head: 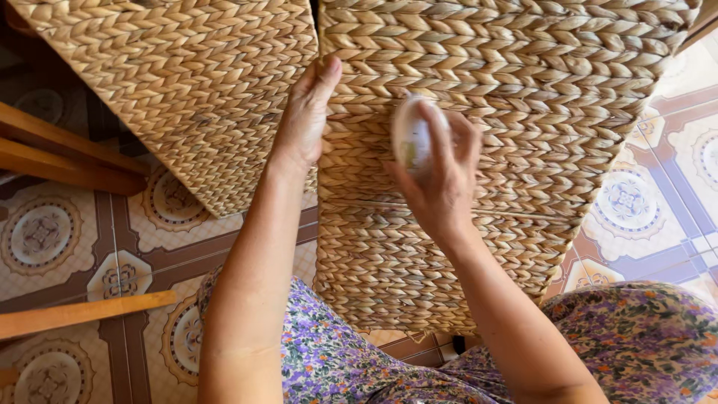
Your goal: The person sits on the floor and scrubs the surface of a woven basket with a white scrubbing tool. They hold the basket steady with one hand while scrubbing with the other, then place the basket back into a stack.
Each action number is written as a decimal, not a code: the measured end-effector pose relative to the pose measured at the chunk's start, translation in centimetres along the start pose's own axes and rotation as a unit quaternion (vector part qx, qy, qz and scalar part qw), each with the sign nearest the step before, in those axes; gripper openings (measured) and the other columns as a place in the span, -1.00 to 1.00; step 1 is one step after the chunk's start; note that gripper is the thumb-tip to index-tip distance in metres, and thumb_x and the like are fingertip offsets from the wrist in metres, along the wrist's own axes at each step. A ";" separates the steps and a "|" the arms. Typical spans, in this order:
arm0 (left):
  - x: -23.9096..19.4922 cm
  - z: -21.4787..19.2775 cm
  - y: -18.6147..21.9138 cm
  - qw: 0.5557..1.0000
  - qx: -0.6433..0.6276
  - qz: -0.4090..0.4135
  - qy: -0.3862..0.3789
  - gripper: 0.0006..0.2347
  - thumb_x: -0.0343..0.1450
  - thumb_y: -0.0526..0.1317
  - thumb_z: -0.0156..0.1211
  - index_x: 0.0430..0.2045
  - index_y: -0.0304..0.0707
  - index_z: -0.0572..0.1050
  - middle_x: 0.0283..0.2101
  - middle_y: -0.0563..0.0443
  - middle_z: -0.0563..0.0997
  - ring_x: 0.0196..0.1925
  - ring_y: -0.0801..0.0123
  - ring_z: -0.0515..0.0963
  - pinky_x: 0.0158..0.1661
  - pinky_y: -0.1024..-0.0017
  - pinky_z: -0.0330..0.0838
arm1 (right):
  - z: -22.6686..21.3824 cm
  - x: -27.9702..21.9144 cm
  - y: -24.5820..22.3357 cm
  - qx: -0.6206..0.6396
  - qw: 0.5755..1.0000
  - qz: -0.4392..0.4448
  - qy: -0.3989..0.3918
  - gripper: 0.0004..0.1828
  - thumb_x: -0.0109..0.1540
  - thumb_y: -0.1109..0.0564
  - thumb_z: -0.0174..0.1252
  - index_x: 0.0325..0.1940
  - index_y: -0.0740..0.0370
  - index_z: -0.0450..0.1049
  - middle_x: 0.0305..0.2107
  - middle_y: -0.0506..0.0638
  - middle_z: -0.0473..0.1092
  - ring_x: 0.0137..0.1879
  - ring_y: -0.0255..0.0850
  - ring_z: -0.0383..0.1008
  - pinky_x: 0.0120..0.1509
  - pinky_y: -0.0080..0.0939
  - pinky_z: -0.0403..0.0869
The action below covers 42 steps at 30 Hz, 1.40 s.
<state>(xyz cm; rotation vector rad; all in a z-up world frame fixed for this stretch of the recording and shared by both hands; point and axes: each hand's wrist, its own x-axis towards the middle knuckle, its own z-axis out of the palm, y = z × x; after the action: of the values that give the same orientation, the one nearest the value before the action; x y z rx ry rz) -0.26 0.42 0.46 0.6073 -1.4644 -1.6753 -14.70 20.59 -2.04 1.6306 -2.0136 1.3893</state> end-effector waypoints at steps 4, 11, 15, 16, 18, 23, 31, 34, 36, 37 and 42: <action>-0.7 -0.1 1.0 0.999 0.030 -0.039 0.020 -0.43 0.34 0.27 0.16 0.15 -0.03 0.50 0.29 0.06 0.50 0.41 0.30 0.27 0.30 0.07 0.07 | -3.6 0.1 4.0 -0.004 0.999 -0.006 0.045 -0.21 0.33 0.23 0.44 0.56 0.06 0.21 0.22 0.12 0.27 0.36 0.02 0.28 0.45 0.02 0.42; -0.3 -0.2 0.6 1.000 -0.028 0.009 -0.002 -0.46 0.43 0.17 0.24 0.18 -0.20 0.49 0.20 0.03 0.55 0.33 0.35 0.37 0.39 0.29 0.08 | -8.5 1.0 10.3 -0.076 0.957 0.152 0.236 -0.14 0.30 0.25 0.35 0.65 0.12 0.14 0.20 0.14 0.13 0.44 0.02 0.23 0.59 0.03 0.42; 0.0 -0.4 0.1 0.999 -0.042 0.017 0.000 -0.50 0.44 0.13 0.27 0.15 -0.20 0.51 0.18 0.07 0.55 0.29 0.41 0.39 0.37 0.34 0.08 | -3.1 2.1 6.2 -0.034 0.988 0.043 0.145 -0.17 0.30 0.22 0.42 0.56 -0.02 0.15 0.27 0.10 0.23 0.39 0.03 0.23 0.48 0.18 0.38; 0.0 -0.4 0.1 0.999 -0.037 0.016 0.002 -0.50 0.44 0.13 0.27 0.16 -0.20 0.50 0.18 0.08 0.55 0.29 0.42 0.39 0.37 0.35 0.08 | -2.3 2.2 5.2 -0.033 0.995 0.025 0.092 -0.18 0.29 0.18 0.42 0.55 0.01 0.16 0.26 0.18 0.17 0.39 0.06 0.22 0.45 0.14 0.40; -0.1 -0.3 0.2 0.999 -0.038 0.015 0.003 -0.51 0.45 0.13 0.27 0.16 -0.19 0.51 0.18 0.08 0.55 0.29 0.42 0.39 0.36 0.35 0.09 | -2.0 2.8 4.9 -0.026 0.999 0.010 0.036 -0.20 0.29 0.14 0.42 0.54 0.05 0.18 0.25 0.24 0.13 0.40 0.08 0.23 0.43 0.09 0.43; -0.3 -0.6 0.2 0.999 -0.048 0.007 -0.003 -0.49 0.42 0.16 0.27 0.15 -0.18 0.50 0.19 0.06 0.55 0.30 0.40 0.40 0.37 0.32 0.14 | -7.4 2.2 12.2 -0.056 0.986 0.050 0.152 -0.30 0.43 0.21 0.38 0.57 0.08 0.19 0.21 0.13 0.24 0.37 -0.01 0.31 0.44 0.04 0.51; -0.4 -0.6 0.6 1.000 -0.009 -0.004 -0.009 -0.40 0.39 0.26 0.26 0.14 -0.23 0.51 0.21 -0.06 0.54 0.39 0.21 0.36 0.45 0.06 0.07 | -12.6 -3.6 18.7 0.226 0.932 0.172 0.225 -0.24 0.46 0.16 0.23 0.63 0.16 -0.02 0.13 0.19 0.36 0.28 -0.05 0.47 0.35 -0.05 0.56; -1.3 -1.1 1.1 0.996 0.047 -0.011 -0.071 -0.27 0.38 0.33 0.18 0.32 -0.19 0.33 0.34 -0.08 0.43 0.46 0.25 0.28 0.45 0.14 0.07 | -12.7 -3.4 18.6 0.304 0.905 0.194 0.227 -0.21 0.44 0.15 0.24 0.63 0.19 -0.05 0.11 0.20 0.40 0.24 -0.05 0.48 0.36 -0.03 0.52; -1.7 -1.4 1.3 0.992 0.040 -0.029 -0.116 -0.18 0.35 0.36 0.17 0.42 -0.16 0.17 0.43 -0.07 0.30 0.50 0.28 0.22 0.45 0.16 0.08 | -13.0 -3.2 18.6 0.350 0.882 0.220 0.228 -0.18 0.43 0.09 0.27 0.63 0.18 -0.05 0.10 0.22 0.42 0.18 -0.04 0.48 0.31 -0.03 0.51; -2.0 -1.5 1.3 0.990 0.004 -0.045 -0.134 -0.14 0.35 0.36 0.20 0.44 -0.17 0.10 0.46 -0.10 0.24 0.51 0.25 0.20 0.46 0.14 0.11 | -13.1 -3.2 18.6 0.342 0.885 0.224 0.223 -0.17 0.41 0.05 0.29 0.63 0.16 -0.04 0.12 0.22 0.43 0.18 -0.03 0.48 0.28 -0.02 0.52; -2.3 -1.1 -0.3 0.991 -0.025 -0.072 -0.107 -0.09 0.33 0.40 0.18 0.45 -0.24 0.08 0.50 -0.20 0.17 0.56 0.10 0.11 0.48 0.05 0.06 | -10.2 -2.7 14.5 -0.082 0.968 0.055 0.232 -0.29 0.39 0.17 0.27 0.52 0.23 0.06 0.21 0.22 0.20 0.42 0.04 0.29 0.48 -0.02 0.47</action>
<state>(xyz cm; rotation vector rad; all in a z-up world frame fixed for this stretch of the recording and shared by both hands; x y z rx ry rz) 1.82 1.70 -0.36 0.5279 -1.5534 -1.9332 -29.85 29.31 -6.01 1.0199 -1.8952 1.4324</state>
